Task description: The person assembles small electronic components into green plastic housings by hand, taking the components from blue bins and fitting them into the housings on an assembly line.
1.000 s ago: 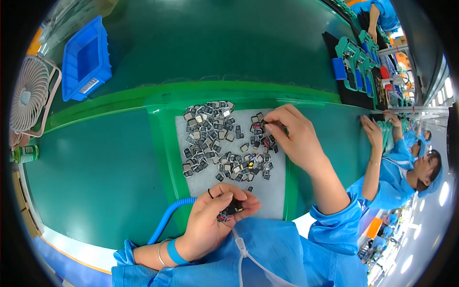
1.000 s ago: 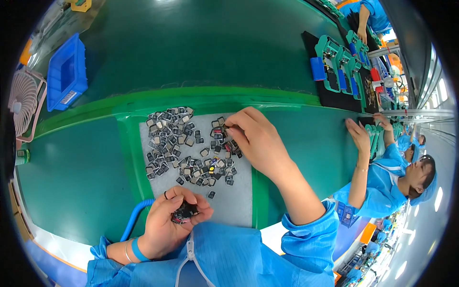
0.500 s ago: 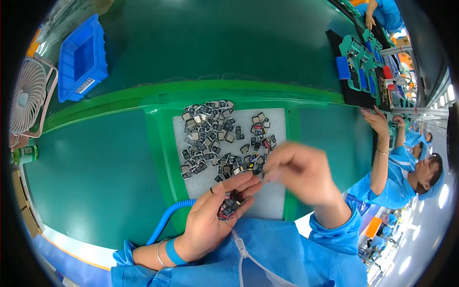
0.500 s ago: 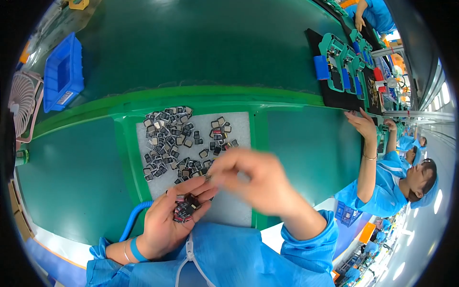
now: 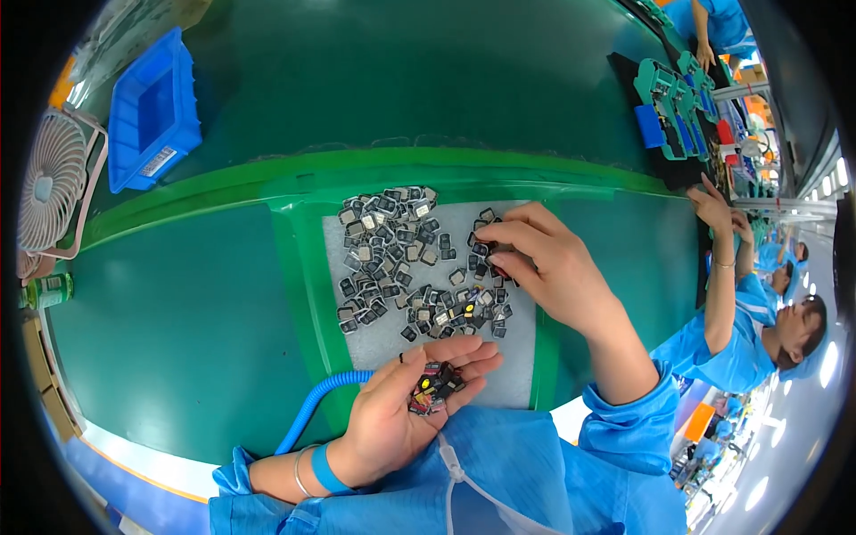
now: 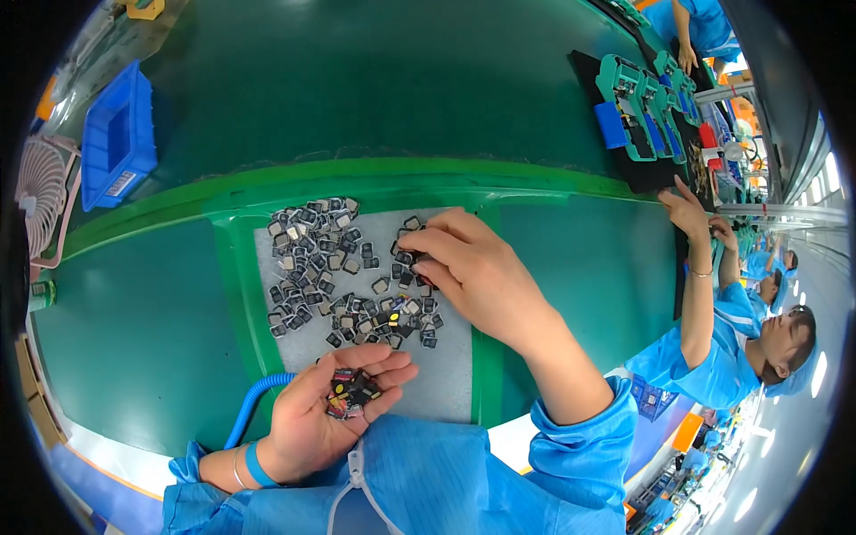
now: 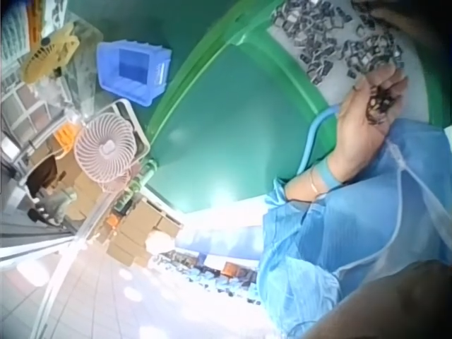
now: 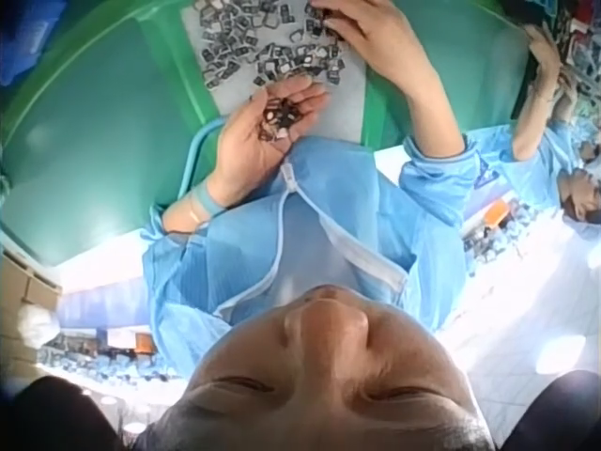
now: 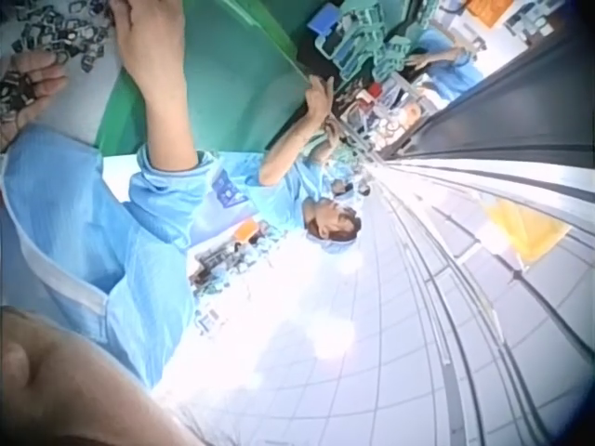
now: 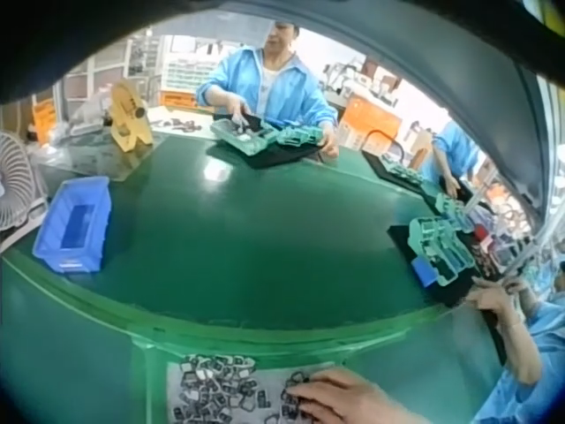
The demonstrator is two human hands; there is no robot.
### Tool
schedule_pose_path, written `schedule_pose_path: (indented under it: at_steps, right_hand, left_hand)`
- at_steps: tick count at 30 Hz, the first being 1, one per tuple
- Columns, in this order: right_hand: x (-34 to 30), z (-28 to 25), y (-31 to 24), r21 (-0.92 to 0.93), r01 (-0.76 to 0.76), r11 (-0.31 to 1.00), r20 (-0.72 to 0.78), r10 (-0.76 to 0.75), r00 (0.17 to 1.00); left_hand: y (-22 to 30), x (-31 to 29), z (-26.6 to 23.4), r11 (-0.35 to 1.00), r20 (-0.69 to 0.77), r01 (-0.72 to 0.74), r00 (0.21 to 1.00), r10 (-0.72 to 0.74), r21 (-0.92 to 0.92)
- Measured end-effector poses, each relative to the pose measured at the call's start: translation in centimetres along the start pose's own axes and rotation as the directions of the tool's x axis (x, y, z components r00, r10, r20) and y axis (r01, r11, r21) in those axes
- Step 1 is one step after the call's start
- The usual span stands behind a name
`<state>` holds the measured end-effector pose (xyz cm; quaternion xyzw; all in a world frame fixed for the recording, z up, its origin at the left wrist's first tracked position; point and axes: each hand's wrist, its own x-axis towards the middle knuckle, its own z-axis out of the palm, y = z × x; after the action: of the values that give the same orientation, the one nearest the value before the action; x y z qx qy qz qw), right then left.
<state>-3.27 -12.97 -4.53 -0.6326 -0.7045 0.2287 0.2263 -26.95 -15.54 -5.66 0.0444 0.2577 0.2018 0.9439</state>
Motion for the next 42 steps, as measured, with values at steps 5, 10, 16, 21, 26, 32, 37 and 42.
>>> schedule_pose_path:
  at_steps: [5,10,16,21,26,32,37,42]
  right_hand:
    - [-0.5,-0.3,1.4,-0.024,0.029,0.999,0.040,-0.028,0.999]
    - [0.2,-0.3,1.3,-0.144,0.148,0.978,-0.012,-0.152,0.988]
    - [-0.6,-0.9,-1.6,0.148,-0.049,0.988,0.004,0.049,0.999]
    - [-1.4,-1.4,-4.4,0.341,0.079,0.937,0.105,-0.122,0.987]
    - [0.8,-0.3,-0.4,-0.037,-0.032,0.999,-0.039,0.030,0.999]
    - [1.2,-0.7,-0.2,-0.088,0.018,0.996,0.006,-0.018,1.000]
    - [-0.5,-2.1,-4.9,0.368,0.099,0.924,0.147,-0.164,0.975]
    - [0.1,1.9,-6.2,0.317,0.088,0.944,0.105,-0.128,0.986]
  left_hand:
    - [-0.4,0.1,0.0,1.000,-0.004,0.007,1.000,-0.007,0.005]
    - [0.1,-0.4,0.3,1.000,0.024,0.004,1.000,-0.004,-0.004]
    - [0.3,-0.3,0.6,0.999,0.014,-0.028,0.999,0.029,-0.046]
    - [0.1,-0.5,0.9,0.995,-0.021,-0.016,1.000,0.014,-0.102]
    - [0.3,-0.8,0.9,0.997,0.047,-0.030,0.998,0.034,-0.071]
    - [0.7,-1.1,1.7,0.999,-0.035,0.003,0.999,-0.001,0.053]
    - [0.4,-1.4,1.4,0.994,-0.018,-0.052,0.999,0.051,-0.094]
    - [0.0,-3.1,-0.3,0.980,0.077,0.032,0.997,-0.017,-0.197]
